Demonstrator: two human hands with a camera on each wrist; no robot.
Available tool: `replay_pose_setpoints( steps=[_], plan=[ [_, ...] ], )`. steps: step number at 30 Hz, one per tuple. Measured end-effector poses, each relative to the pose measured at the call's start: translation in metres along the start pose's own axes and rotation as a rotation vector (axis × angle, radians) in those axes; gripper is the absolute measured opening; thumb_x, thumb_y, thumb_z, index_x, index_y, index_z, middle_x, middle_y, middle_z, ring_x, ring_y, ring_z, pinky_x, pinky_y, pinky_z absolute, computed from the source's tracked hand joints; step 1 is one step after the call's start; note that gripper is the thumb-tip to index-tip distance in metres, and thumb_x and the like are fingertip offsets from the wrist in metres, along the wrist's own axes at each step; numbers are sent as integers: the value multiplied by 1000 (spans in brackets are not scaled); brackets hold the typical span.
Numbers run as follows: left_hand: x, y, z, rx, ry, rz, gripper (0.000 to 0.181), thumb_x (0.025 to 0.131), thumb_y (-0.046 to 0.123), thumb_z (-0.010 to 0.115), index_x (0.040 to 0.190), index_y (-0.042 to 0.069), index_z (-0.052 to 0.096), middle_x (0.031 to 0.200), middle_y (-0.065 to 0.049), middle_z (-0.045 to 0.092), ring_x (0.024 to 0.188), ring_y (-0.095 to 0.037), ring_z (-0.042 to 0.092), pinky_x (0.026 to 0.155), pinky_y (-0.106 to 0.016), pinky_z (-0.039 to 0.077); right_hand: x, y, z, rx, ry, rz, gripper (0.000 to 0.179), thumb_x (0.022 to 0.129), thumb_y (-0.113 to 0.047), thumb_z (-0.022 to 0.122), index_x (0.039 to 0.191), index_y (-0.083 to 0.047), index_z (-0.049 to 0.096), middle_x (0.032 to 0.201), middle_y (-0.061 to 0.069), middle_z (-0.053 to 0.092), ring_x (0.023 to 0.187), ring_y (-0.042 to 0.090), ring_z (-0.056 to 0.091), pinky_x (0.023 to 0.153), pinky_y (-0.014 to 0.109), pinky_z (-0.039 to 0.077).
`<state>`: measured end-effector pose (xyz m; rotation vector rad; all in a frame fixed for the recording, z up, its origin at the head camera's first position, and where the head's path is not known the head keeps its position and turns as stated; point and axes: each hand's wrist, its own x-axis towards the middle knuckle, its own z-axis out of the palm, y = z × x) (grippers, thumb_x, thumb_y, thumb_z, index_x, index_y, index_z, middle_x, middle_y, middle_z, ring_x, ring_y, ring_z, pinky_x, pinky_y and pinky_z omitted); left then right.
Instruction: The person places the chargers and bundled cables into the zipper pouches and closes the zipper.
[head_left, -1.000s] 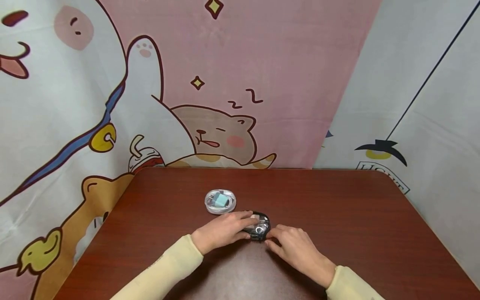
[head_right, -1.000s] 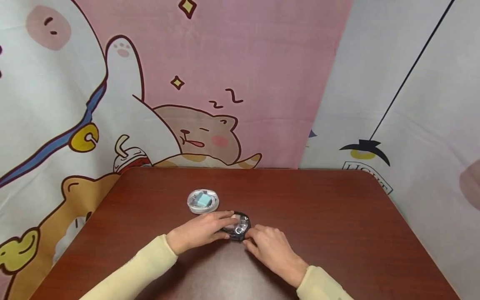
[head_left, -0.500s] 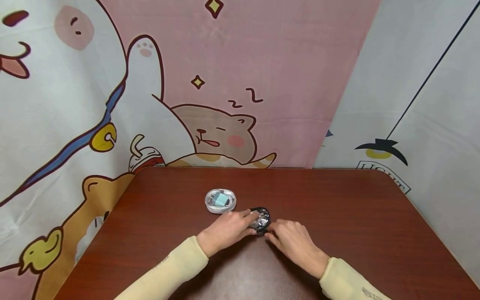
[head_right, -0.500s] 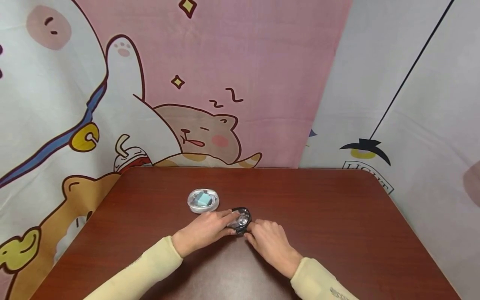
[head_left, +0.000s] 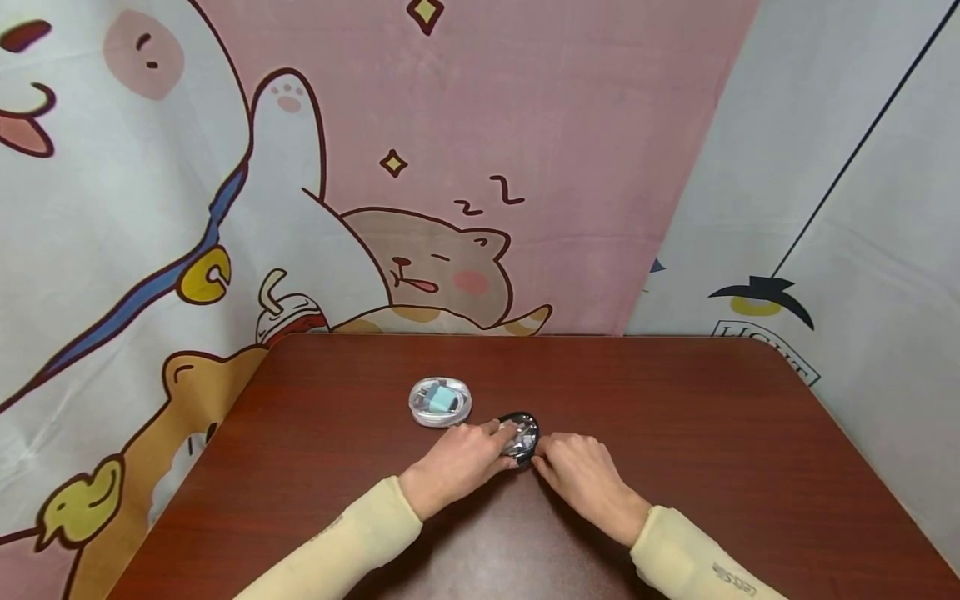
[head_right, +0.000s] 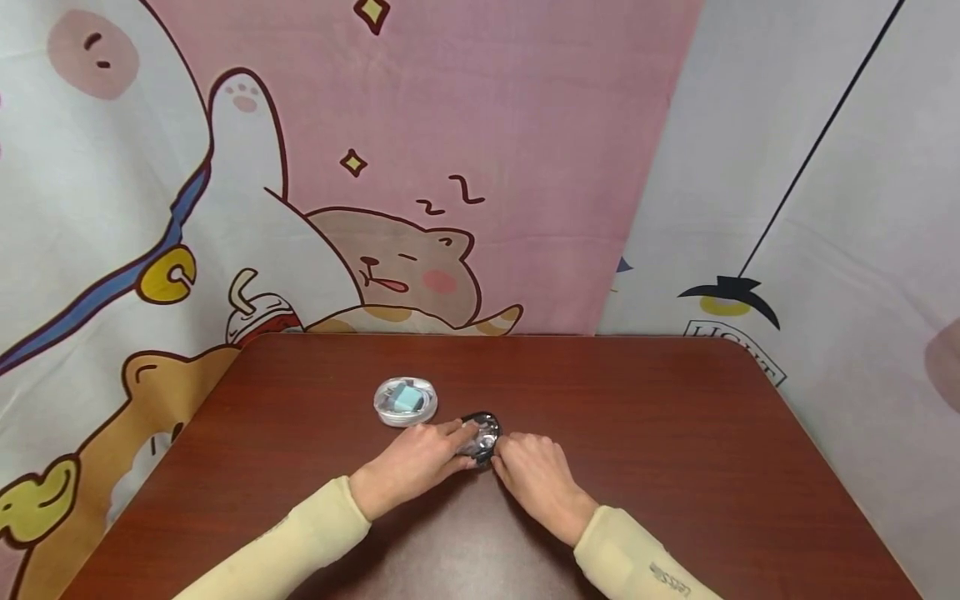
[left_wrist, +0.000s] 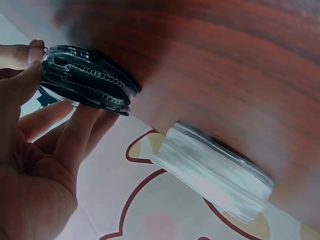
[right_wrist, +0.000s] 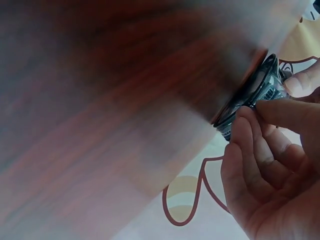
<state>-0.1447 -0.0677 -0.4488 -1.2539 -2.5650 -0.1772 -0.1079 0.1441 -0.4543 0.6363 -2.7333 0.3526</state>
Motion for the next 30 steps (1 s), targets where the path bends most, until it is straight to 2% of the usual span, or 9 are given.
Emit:
replay_pose_setpoints(
  steps=[4,9,17,23,30],
  plan=[
    [0,1,0,24,22,16,39,92,39,78,115,10,69,96,-4,71,71,-19,71,58,-34,57,0,2,0,-4,14,14,28,79,-9,83,68,-19,59,63,-9,54,53,9,50,45,31,43],
    [-4,1,1,99,38,58,38,92,41,78,116,12,71,98,-4,71,71,-19,72,58,-34,58,-3,5,-2,0,20,11,28,75,-8,80,68,-21,57,64,-12,49,54,7,47,44,29,42],
    [-10,-2,-3,176,2,122,30,92,44,76,113,22,75,105,-3,70,81,-16,71,61,-33,59,-9,8,-4,-4,15,13,27,75,-9,78,69,-21,55,63,-12,48,54,7,46,44,28,41],
    [-12,-6,-5,171,-22,163,28,93,43,75,114,24,74,108,-2,69,87,-16,70,64,-33,59,-11,8,-5,3,10,7,27,74,-10,80,70,-21,55,64,-13,48,55,8,48,45,29,42],
    [-16,-12,-8,175,-47,215,33,94,42,74,125,29,75,116,-1,68,96,-14,69,71,-31,60,-10,11,-7,2,0,10,25,74,-11,82,71,-21,58,66,-13,50,57,8,50,47,29,44]
  ],
)
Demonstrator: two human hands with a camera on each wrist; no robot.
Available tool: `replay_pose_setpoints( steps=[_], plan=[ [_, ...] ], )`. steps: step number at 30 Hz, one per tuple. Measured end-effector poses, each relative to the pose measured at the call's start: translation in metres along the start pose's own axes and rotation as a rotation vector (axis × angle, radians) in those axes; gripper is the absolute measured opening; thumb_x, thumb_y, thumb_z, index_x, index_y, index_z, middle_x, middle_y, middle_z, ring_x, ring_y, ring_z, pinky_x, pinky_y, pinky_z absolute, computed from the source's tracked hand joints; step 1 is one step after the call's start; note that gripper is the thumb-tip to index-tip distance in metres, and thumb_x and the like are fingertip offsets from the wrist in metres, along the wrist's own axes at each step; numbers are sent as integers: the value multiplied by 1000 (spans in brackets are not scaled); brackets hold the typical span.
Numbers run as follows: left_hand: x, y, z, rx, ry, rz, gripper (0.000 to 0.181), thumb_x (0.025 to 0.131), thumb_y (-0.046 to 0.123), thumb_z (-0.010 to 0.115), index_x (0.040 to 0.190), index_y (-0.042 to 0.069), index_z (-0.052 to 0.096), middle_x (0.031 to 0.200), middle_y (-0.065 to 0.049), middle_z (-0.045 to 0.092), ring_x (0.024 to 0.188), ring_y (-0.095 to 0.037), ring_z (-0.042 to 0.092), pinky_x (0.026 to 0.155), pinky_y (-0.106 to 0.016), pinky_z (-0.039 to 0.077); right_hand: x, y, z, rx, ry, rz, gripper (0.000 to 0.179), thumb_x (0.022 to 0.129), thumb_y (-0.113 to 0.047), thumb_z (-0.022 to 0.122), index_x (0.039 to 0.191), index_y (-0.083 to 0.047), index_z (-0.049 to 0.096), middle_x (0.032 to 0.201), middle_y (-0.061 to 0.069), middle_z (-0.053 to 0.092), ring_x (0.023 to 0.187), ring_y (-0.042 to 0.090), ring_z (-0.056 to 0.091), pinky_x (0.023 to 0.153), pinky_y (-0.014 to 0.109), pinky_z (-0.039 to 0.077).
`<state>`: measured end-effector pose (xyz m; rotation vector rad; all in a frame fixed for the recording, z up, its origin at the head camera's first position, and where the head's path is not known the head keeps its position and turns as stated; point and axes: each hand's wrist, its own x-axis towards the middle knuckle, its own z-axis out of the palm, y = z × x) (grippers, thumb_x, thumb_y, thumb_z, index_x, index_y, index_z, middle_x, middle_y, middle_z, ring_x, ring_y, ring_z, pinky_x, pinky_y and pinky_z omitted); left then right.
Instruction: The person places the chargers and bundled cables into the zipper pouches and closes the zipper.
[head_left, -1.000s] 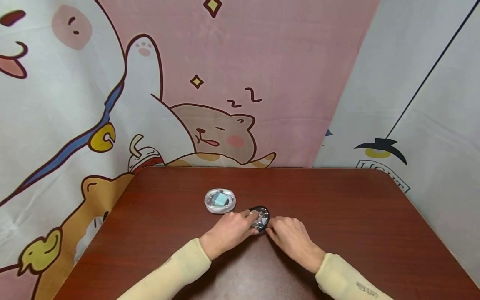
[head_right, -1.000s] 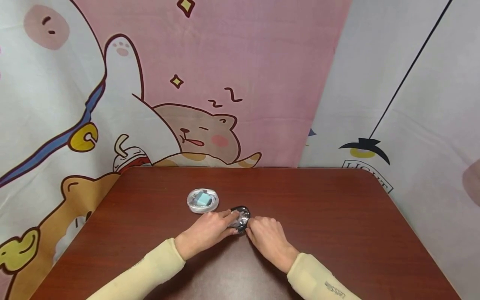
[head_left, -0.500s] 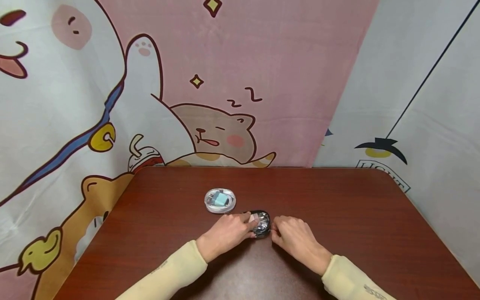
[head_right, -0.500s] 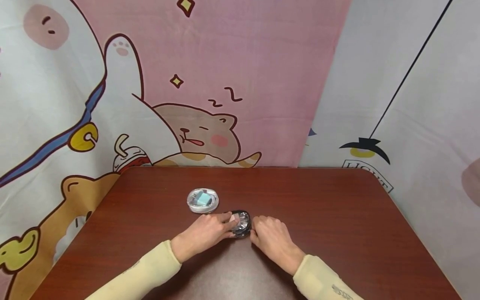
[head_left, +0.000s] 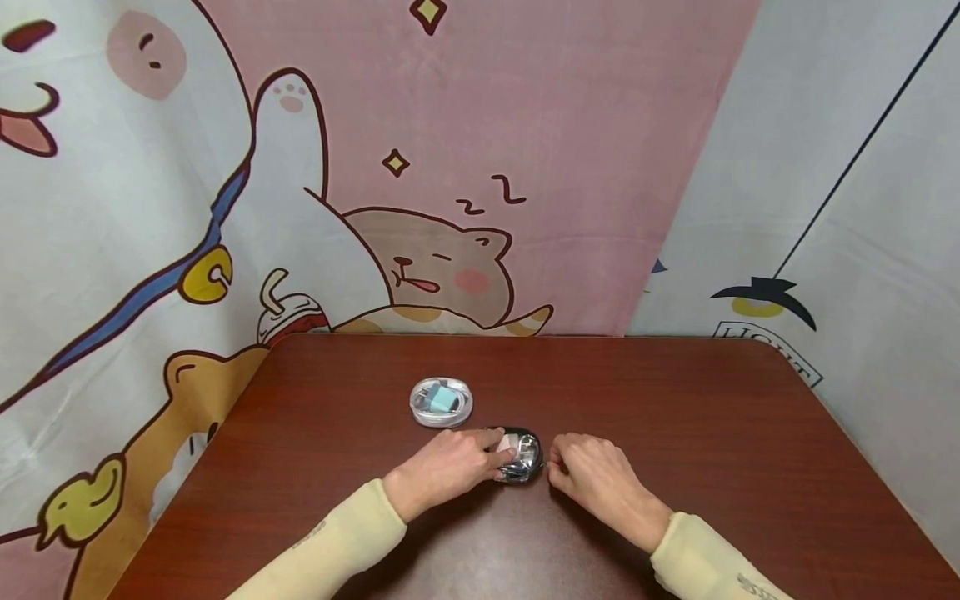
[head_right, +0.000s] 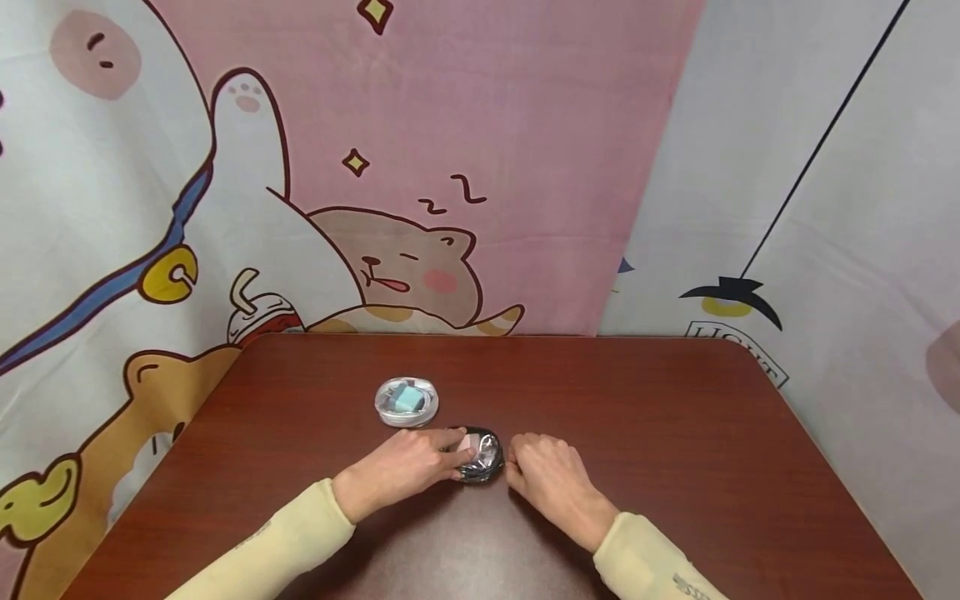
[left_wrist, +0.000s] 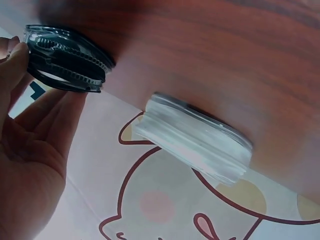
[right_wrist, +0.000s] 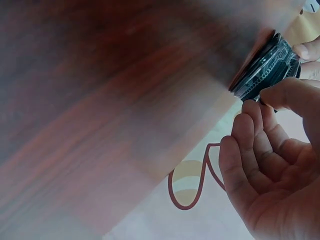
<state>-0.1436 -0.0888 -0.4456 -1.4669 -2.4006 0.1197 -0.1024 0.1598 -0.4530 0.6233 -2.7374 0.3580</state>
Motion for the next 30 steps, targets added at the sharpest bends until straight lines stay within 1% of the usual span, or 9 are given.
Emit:
replay_pose_setpoints(
  steps=[5,10,12,14,18,21,25,27,30],
  plan=[
    [-2,-4,0,-39,16,43,33,93,39,77,124,29,76,113,0,68,93,-13,68,72,-29,59,0,3,1,-16,8,-6,25,75,-11,82,72,-19,59,66,-11,52,58,10,53,47,30,45],
    [-4,-9,1,-8,43,127,35,90,38,79,124,29,76,116,-1,69,96,-11,69,76,-26,58,0,5,2,-16,15,-3,26,75,-9,81,71,-19,57,66,-10,52,57,11,53,46,30,45],
    [-4,-12,2,6,45,156,35,91,38,78,125,29,76,120,-2,69,101,-12,69,82,-26,58,0,5,2,-8,15,-10,26,75,-10,80,71,-19,57,66,-10,51,58,11,53,47,30,45],
    [-4,-14,1,6,31,161,34,94,35,76,127,28,75,126,-4,69,109,-16,69,91,-29,57,-1,5,2,8,9,-20,26,75,-9,80,72,-20,57,66,-11,51,58,10,52,47,29,45],
    [-2,-16,0,-34,-21,124,35,97,23,73,133,25,73,142,-7,63,129,-28,61,110,-38,47,-3,3,0,71,-1,-41,25,76,-8,80,74,-21,58,68,-13,50,59,5,47,48,27,42],
    [0,-13,-1,-108,-29,89,40,95,28,76,133,21,71,146,-7,59,135,-29,56,114,-40,42,-4,2,-2,145,-20,-52,24,78,-6,78,77,-20,60,69,-13,51,59,2,44,48,24,39],
    [6,-3,0,-205,2,58,53,90,45,79,133,16,68,142,-9,61,132,-25,58,111,-38,45,-4,-1,-4,225,-57,-53,20,82,-3,76,82,-18,63,70,-13,55,57,0,41,47,22,37],
    [9,3,2,-203,14,44,53,91,48,78,132,16,69,139,-8,63,128,-23,60,108,-36,48,-3,-2,-3,238,-67,-43,18,83,-2,75,83,-16,65,71,-12,58,57,-1,41,48,21,37],
    [12,8,3,-173,20,21,45,93,46,76,128,19,73,135,-5,65,124,-21,62,100,-34,53,-2,-3,-2,231,-74,-20,17,84,-2,78,84,-16,67,73,-11,61,57,-1,43,49,22,39]
  ],
)
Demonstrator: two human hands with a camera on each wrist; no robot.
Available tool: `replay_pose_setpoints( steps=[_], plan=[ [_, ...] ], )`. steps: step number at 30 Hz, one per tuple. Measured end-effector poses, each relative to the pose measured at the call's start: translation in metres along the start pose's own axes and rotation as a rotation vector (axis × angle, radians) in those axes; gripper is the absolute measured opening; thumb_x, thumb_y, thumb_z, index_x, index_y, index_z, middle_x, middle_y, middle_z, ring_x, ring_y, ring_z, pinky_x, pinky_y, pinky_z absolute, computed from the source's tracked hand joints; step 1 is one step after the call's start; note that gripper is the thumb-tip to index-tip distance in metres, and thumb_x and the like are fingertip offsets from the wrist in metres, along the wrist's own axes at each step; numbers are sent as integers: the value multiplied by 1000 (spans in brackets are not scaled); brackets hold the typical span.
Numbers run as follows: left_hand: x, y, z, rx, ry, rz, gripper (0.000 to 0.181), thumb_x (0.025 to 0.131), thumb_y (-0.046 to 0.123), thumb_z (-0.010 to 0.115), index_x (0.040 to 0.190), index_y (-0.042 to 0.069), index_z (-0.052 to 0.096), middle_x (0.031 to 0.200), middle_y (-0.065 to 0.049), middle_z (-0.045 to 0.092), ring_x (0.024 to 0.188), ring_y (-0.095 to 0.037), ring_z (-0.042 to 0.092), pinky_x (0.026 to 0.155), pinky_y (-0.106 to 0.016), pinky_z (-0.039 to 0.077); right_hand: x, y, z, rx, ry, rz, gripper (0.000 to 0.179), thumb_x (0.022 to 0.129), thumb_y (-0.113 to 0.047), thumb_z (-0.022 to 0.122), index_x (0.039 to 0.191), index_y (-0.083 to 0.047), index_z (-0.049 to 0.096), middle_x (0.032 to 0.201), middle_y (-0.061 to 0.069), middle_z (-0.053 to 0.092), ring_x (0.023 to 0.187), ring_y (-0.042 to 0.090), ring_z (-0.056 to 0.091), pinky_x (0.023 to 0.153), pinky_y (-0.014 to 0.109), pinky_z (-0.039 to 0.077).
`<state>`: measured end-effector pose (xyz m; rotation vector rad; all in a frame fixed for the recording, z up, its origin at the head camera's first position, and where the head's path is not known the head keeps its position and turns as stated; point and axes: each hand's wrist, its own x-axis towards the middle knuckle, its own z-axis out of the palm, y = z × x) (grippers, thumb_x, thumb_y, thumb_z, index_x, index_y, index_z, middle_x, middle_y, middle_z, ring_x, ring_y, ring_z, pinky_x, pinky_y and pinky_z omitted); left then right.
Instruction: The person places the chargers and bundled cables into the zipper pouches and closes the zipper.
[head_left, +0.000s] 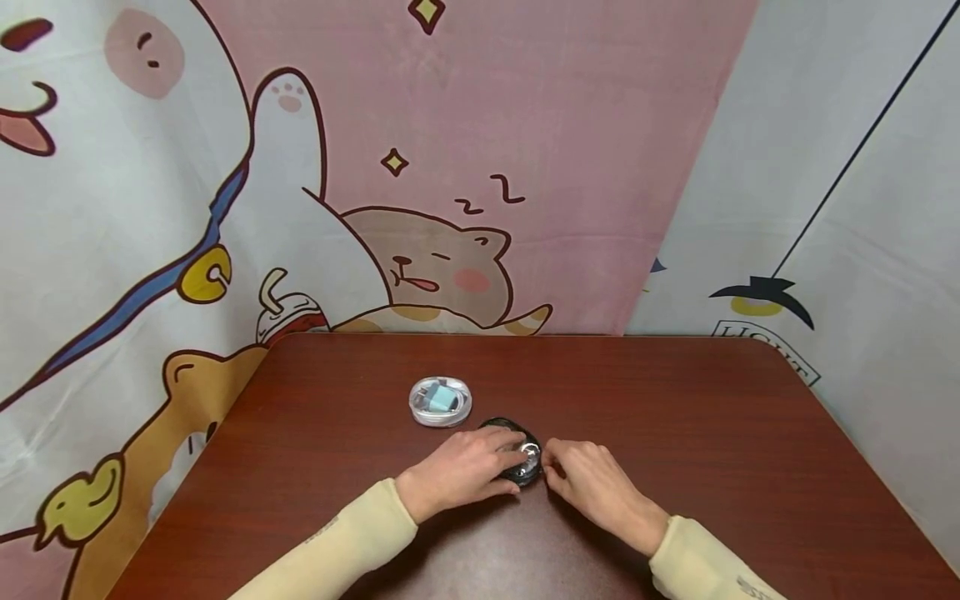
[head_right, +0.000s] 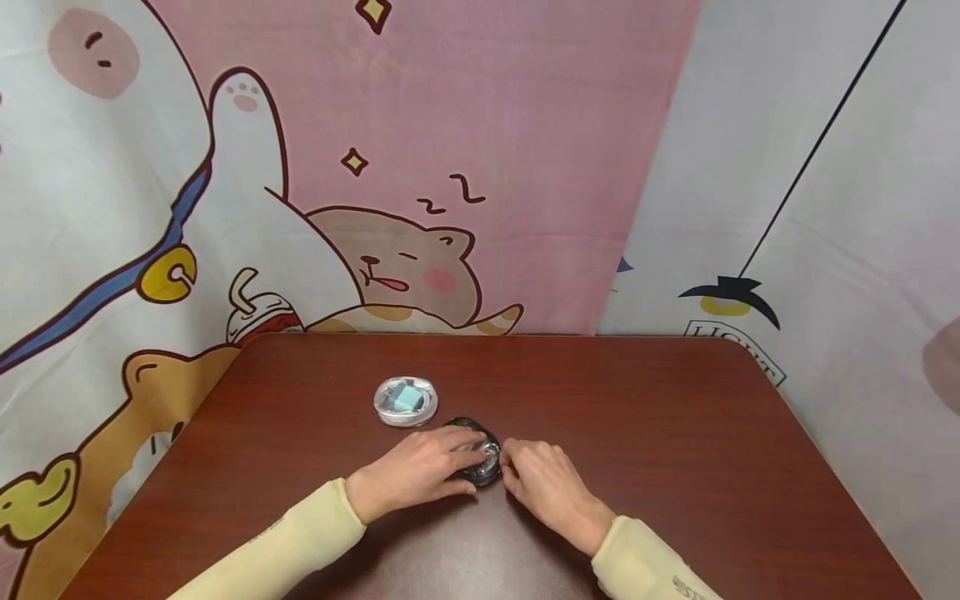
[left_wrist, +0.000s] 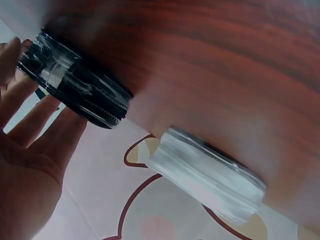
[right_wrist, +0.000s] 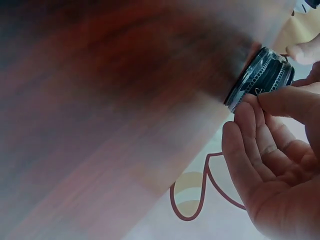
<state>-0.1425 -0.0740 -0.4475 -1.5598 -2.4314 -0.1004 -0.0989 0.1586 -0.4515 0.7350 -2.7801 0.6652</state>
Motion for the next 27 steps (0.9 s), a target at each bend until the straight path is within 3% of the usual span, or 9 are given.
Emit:
replay_pose_setpoints(
  steps=[5,11,27],
  plan=[
    [0,1,1,55,2,24,30,94,36,77,122,24,77,132,-4,67,121,-20,64,93,-34,57,1,0,2,-24,-10,29,19,84,-6,82,81,-17,67,72,-11,63,58,-2,45,51,22,41],
    [-4,-2,0,44,-19,67,25,94,32,77,118,25,79,135,-2,67,125,-21,63,90,-35,58,-2,1,0,-21,-19,25,22,83,-7,80,77,-19,64,66,-14,55,54,-1,41,47,21,38],
    [-12,-13,-8,-85,-83,153,23,95,26,76,117,21,81,140,0,65,133,-16,58,105,-28,48,0,6,1,-92,27,-8,21,82,-10,83,78,-19,64,70,-10,62,56,1,48,48,24,42]
  ],
)
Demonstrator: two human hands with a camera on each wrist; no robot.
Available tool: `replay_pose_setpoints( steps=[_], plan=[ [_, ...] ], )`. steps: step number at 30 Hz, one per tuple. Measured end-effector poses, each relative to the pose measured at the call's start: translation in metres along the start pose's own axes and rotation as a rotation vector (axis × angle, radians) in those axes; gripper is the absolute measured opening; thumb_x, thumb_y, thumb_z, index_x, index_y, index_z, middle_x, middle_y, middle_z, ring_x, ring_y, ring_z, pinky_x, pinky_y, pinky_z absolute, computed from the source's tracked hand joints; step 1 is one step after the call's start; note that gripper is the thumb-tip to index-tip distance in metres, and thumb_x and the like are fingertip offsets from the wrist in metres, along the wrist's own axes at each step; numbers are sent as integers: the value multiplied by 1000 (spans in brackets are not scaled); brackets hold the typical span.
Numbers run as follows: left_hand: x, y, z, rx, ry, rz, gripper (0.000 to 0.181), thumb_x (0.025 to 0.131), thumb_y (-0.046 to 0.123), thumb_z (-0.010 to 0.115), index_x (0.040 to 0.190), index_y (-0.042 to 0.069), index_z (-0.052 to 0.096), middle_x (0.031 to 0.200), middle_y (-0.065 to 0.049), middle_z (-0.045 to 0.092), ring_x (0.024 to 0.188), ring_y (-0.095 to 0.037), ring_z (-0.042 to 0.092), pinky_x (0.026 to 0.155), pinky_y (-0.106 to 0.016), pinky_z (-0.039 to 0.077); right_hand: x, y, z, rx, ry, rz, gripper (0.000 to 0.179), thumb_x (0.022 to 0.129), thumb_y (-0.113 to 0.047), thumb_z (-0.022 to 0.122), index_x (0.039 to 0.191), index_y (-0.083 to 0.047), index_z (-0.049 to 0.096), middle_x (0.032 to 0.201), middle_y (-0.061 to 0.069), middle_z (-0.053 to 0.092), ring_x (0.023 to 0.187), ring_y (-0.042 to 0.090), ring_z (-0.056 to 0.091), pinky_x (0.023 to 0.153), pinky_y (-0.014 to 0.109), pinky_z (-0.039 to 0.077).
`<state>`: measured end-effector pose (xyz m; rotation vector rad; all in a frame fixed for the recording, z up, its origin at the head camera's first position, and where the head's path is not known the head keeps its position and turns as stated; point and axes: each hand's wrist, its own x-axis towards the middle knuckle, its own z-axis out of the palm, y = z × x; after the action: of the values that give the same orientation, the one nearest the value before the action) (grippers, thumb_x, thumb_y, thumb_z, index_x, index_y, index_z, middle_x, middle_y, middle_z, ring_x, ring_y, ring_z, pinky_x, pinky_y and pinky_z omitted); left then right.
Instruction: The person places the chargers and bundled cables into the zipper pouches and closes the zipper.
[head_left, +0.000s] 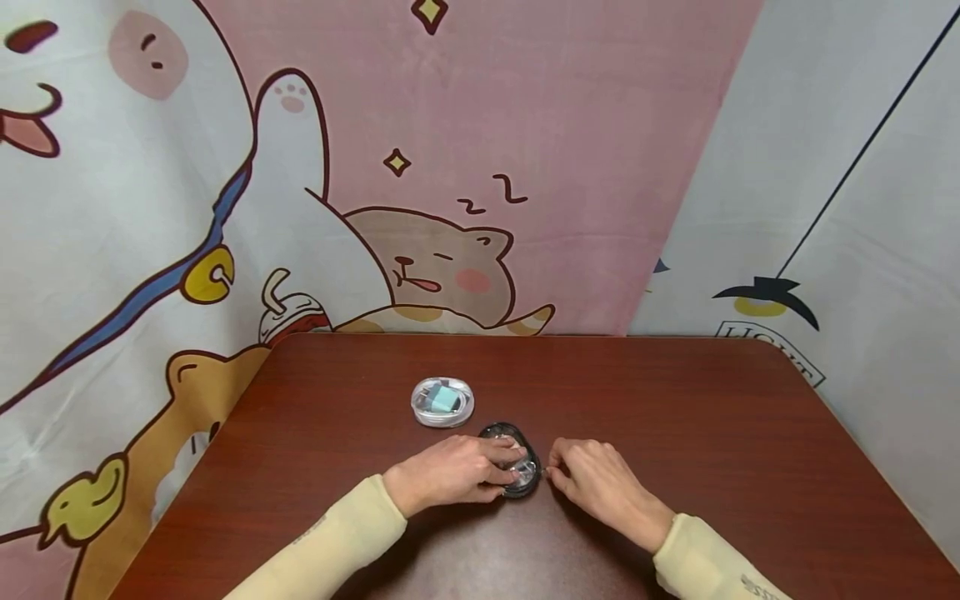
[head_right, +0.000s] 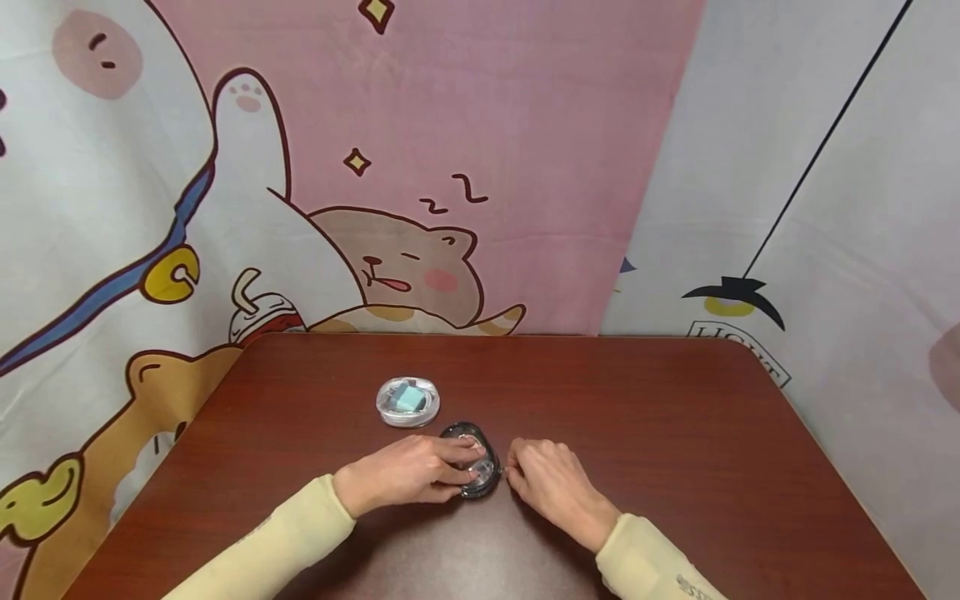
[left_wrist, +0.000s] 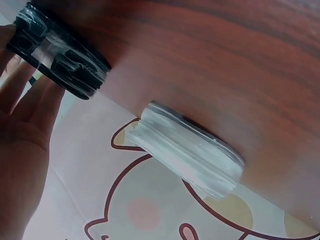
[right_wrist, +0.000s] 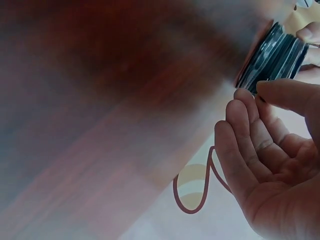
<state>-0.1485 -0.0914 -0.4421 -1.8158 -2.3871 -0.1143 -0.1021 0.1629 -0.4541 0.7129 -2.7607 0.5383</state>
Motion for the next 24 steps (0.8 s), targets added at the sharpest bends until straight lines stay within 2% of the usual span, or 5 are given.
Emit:
replay_pose_setpoints(
  steps=[5,9,15,20,24],
  plan=[
    [-1,-2,-1,-17,0,42,22,93,23,78,115,19,82,139,-1,65,133,-16,58,108,-27,46,2,0,-1,-4,-21,26,21,83,-11,83,79,-19,65,70,-11,63,56,1,49,48,25,42],
    [-1,-4,-3,11,8,77,23,91,22,79,113,20,82,138,-1,66,132,-18,59,111,-30,44,3,0,-1,7,-39,35,19,84,-11,83,80,-19,65,71,-10,62,56,0,47,48,24,41],
    [-3,-5,-3,18,12,103,23,90,23,80,112,20,83,138,0,66,133,-20,58,114,-33,42,3,2,0,-14,-18,16,22,82,-10,83,78,-19,63,69,-11,60,56,2,48,47,25,42],
    [-5,-10,-2,-43,13,103,24,90,19,80,114,17,82,140,-1,65,134,-20,58,113,-34,42,4,3,1,-25,-7,0,23,82,-10,84,78,-18,63,69,-11,61,57,3,51,48,26,43],
    [-8,-15,-2,-72,-15,57,29,91,14,79,120,15,79,142,0,63,134,-19,57,113,-38,43,3,2,1,-28,-4,-23,22,82,-10,83,78,-19,63,70,-11,61,57,4,52,47,26,44]
  ],
)
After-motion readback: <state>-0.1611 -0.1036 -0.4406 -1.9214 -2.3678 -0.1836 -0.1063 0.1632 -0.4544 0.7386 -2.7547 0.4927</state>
